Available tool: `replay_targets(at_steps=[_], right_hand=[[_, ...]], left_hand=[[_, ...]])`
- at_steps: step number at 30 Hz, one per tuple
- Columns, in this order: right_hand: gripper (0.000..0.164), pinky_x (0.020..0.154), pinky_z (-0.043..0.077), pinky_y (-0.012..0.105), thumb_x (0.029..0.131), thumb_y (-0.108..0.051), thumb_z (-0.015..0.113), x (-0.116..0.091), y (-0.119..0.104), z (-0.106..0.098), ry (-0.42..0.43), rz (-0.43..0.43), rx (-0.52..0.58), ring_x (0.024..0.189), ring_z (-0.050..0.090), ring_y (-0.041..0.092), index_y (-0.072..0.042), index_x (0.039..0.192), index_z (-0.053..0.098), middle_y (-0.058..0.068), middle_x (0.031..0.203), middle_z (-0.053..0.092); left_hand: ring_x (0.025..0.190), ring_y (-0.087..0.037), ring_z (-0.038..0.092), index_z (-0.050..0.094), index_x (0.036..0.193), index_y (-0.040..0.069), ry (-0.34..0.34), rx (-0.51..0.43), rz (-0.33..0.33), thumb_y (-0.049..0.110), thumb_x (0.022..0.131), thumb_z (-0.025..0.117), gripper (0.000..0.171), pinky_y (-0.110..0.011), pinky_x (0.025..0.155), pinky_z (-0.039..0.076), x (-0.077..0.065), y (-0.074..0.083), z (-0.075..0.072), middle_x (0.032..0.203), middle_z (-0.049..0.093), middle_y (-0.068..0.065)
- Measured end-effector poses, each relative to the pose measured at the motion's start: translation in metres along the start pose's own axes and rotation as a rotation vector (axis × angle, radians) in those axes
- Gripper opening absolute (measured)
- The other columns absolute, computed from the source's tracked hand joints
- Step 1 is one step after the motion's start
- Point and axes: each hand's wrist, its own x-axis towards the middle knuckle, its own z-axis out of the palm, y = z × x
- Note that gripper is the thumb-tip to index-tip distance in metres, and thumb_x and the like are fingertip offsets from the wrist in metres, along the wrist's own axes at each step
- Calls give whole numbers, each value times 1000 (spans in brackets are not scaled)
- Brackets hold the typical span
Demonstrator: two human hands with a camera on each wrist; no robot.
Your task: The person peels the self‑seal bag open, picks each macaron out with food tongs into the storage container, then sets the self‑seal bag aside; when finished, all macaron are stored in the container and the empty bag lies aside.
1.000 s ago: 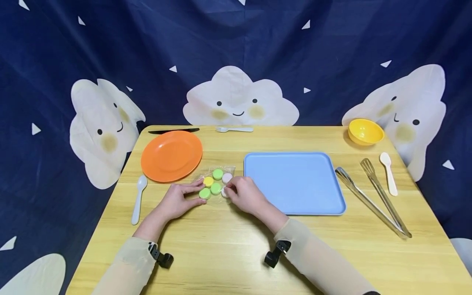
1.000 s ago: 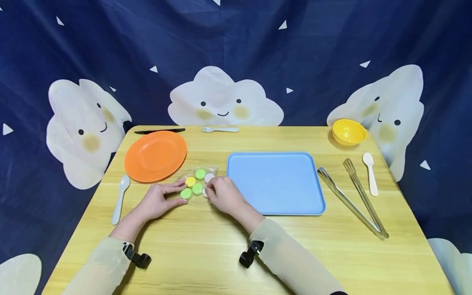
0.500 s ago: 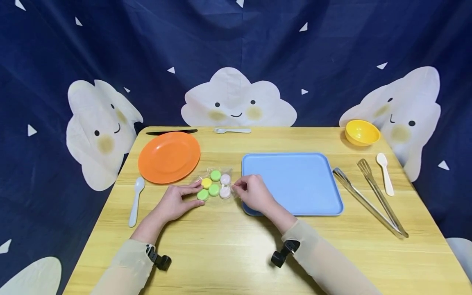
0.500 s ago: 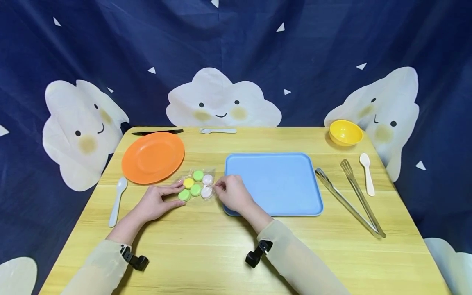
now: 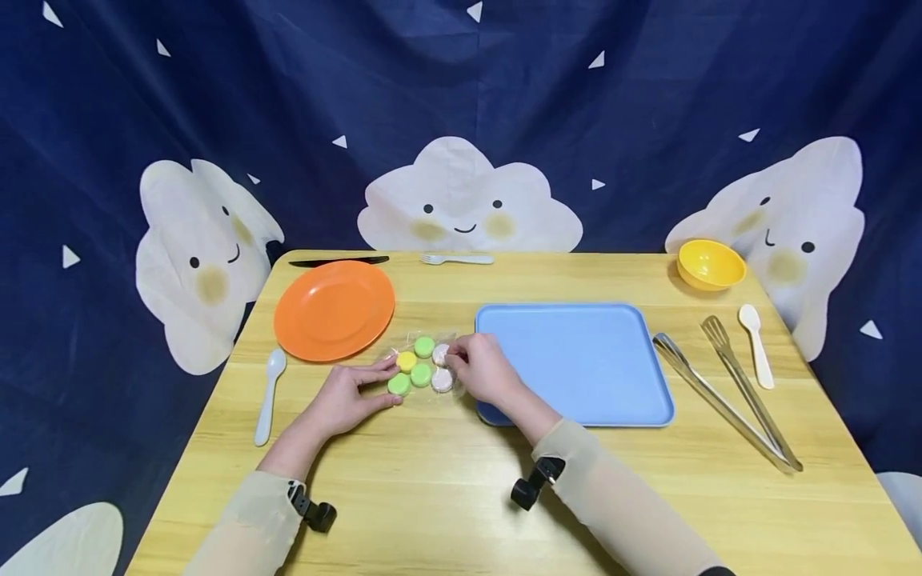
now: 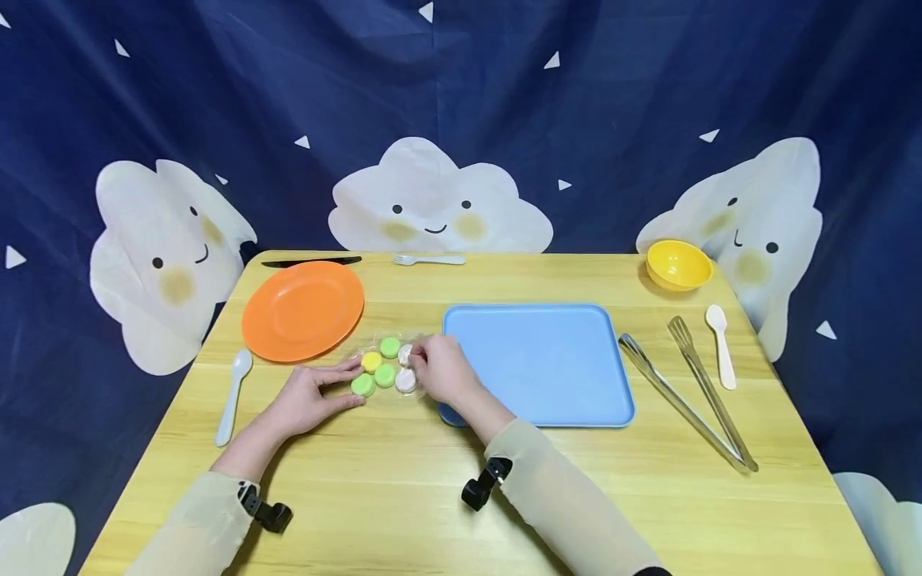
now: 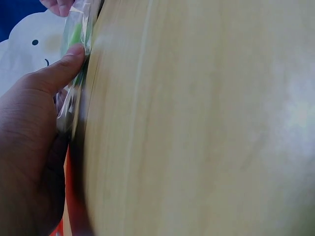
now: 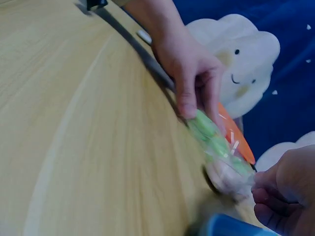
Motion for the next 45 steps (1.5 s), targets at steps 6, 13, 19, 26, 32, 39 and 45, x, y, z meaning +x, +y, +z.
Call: replay_targets(at_steps=[6,13,19,26,32,39,45], right_hand=[[11,60,53,27,97,-3,74,-5,7,-10,26,37,25,64,59,9,-4,87,77,0,73,70],[13,63,54,28,96,-4,75,-12,12,-11,58,79,34,66,60,9,-7,83,76,-5,71,67],[8,65,56,26,92,-9,80,-1,7,-4,65,9,25,68,62,10,-4,87,76,-3,74,67],[4,66,56,25,95,-5,76,6,10,-3,29,14,18,70,63,9,-2,93,79,-2,77,70],[8,62,54,28,94,-2,76,2,16,-12,101,14,18,68,61,11,-4,86,76,-3,73,68],[9,64,55,27,93,-1,74,-6,25,-17,157,24,4,68,63,10,-5,85,77,-2,74,70],[9,73,59,32,90,-3,80,-8,31,-24,120,-24,-101,80,68,18,0,98,77,6,90,73]], left_hand=[[136,-20,56,76,130,14,-3,3,-24,37,86,91,51,-46,115,45,-1,0,-2,144,62,6],[136,-22,56,76,130,16,-5,-10,-42,41,86,90,52,-48,116,43,-5,1,0,144,62,5],[135,-20,57,77,129,16,-6,-17,-34,40,85,91,52,-46,115,44,-7,2,4,144,62,5],[135,-19,57,77,128,15,2,-33,-18,39,85,91,52,-44,115,45,-4,3,6,143,63,6],[136,-20,56,77,129,15,4,-27,-17,39,85,91,51,-45,115,44,-4,3,4,144,62,6],[137,-20,55,77,129,14,-2,-15,-17,37,86,91,51,-46,116,43,-2,2,1,144,62,6],[136,-23,57,76,130,13,6,22,26,37,85,91,53,-48,115,44,0,-1,1,144,63,2]])
